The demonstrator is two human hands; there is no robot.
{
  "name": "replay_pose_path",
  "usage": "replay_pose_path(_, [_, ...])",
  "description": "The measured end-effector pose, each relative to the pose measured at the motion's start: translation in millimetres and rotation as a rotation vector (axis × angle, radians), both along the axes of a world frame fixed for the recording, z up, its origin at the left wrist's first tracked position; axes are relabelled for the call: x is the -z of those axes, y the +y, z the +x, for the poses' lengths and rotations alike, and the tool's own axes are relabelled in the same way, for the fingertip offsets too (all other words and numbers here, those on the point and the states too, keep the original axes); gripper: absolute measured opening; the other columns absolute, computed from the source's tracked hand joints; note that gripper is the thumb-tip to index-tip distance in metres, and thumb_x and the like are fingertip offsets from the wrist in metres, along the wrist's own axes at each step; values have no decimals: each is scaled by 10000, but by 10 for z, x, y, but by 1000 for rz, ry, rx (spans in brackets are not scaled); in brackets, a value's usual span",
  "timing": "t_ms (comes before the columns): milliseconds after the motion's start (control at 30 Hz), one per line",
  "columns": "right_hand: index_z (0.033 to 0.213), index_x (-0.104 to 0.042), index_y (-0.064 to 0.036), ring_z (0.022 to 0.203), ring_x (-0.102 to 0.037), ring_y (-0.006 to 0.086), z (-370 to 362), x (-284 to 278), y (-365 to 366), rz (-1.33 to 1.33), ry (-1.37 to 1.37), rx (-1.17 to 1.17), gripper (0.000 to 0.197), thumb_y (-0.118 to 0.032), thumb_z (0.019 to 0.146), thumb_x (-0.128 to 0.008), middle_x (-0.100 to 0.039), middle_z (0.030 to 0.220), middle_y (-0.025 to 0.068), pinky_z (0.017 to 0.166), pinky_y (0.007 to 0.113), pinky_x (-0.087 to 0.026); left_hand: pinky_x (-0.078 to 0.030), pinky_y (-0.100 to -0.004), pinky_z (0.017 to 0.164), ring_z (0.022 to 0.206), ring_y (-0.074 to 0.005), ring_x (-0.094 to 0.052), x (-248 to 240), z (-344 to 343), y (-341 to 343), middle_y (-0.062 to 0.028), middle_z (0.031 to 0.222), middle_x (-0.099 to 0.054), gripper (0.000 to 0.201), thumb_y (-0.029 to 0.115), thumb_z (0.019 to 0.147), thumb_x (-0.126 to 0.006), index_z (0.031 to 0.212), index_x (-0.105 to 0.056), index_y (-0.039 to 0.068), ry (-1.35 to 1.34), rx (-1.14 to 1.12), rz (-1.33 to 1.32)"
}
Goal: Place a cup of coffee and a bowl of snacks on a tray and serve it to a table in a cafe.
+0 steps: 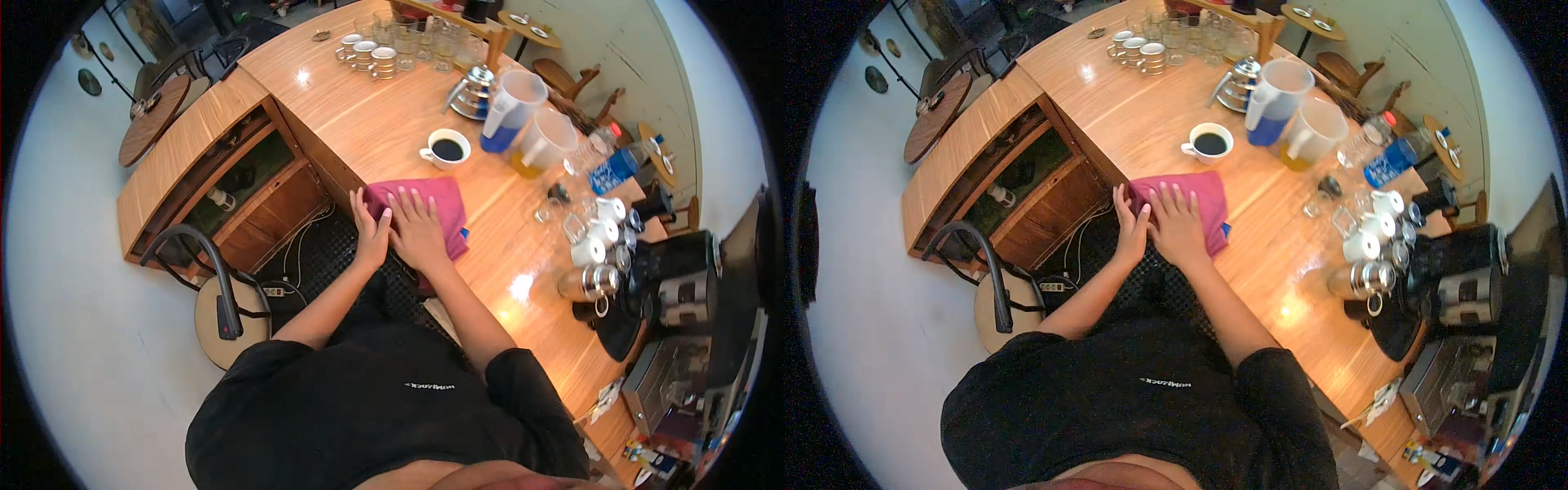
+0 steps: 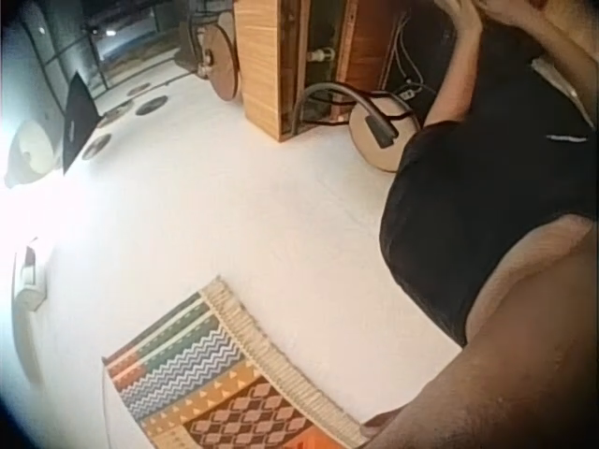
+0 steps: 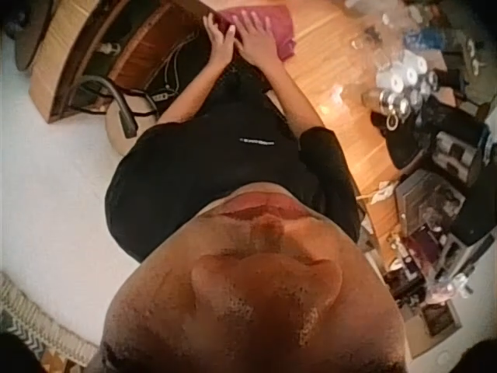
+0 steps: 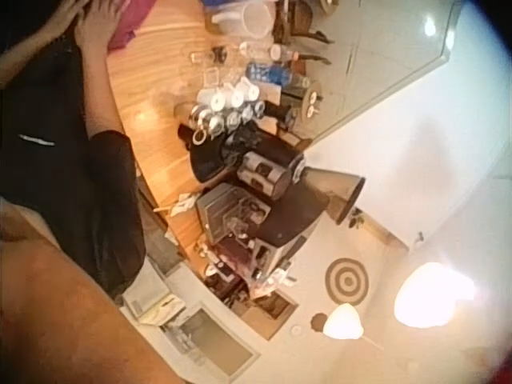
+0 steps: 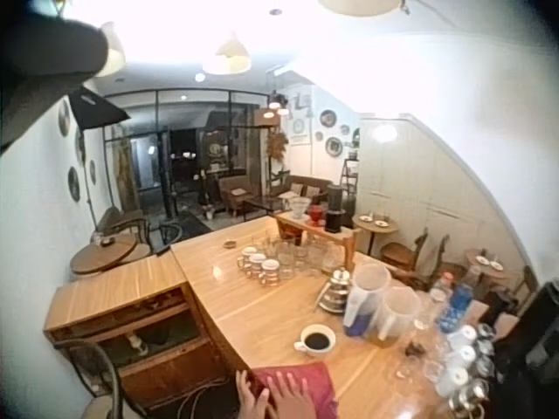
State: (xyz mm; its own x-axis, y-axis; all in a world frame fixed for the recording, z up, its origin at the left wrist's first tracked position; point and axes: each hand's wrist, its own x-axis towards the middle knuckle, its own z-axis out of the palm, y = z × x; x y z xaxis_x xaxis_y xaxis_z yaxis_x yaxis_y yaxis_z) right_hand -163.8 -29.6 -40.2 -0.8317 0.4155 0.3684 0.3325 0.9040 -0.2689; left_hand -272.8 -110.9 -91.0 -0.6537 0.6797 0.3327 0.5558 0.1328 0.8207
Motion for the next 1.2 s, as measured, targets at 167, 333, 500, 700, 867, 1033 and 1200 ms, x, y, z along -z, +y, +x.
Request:
replay_pose_path(167, [1517,-424,-145,1459,-332,360,1193,-100,-203,19,-81,107,598,-387,983,-542,-387,1570,158,1198,552,-208,-211,-415,1207,1486,-334,-189,-8,801,50,-236,1576,-196,1095,438,896,-725,1570,7,-20,-1023,108,156])
replay_pose_path(333, [1455,-518,-137,1432,-370,380,1802,-85,-293,-152,-68,168,480,-345,1022,-508,-371,1573,185,1187,537,-240,-243,-427,1193,1480,-329,-186,-45,1106,20,-247,1577,-149,1231,399,832,-813,1571,94,18,-631,34,-76])
replay_pose_path(500, [1368,-501,17,1377,-360,522,1862,121,78,-272,341,418,451,-205,985,-583,-304,1531,349,1132,540,-334,-404,-410,1077,1334,-293,-427,251,1127,52,-241,1551,-231,1113,432,833,-815,1549,-77,6,-743,29,-71])
replay_pose_path(700, [1249,-502,21,1185,-514,526,1717,-286,393,-376,187,639,396,-169,932,-643,-415,1428,331,997,527,-450,-503,-292,803,876,-126,-630,90,1045,-174,-40,897,-678,352,325,960,-692,1004,-675,-24,-596,202,53])
replay_pose_path(867, [900,-595,51,924,-619,471,1669,-189,527,-477,65,617,182,-127,918,-627,-616,919,287,802,505,-501,-402,-279,635,714,-81,-473,-511,661,-366,17,734,-527,282,237,962,-690,807,-595,22,-395,324,-51])
replay_pose_path(1033, [846,-623,71,766,-607,435,1280,-603,138,-479,157,278,204,-120,911,-659,-616,812,272,689,458,-484,-407,-344,574,574,-231,-466,-1109,72,-752,-112,633,-483,339,237,943,-695,772,-503,17,-66,222,6])
replay_pose_path(1200, [839,-621,56,703,-593,335,526,-975,-7,-680,74,124,275,-190,910,-721,-594,753,218,658,400,-470,-455,-351,571,577,-291,-587,-1750,-724,-1155,-125,647,-572,247,247,944,-692,859,-589,40,-41,44,-94])
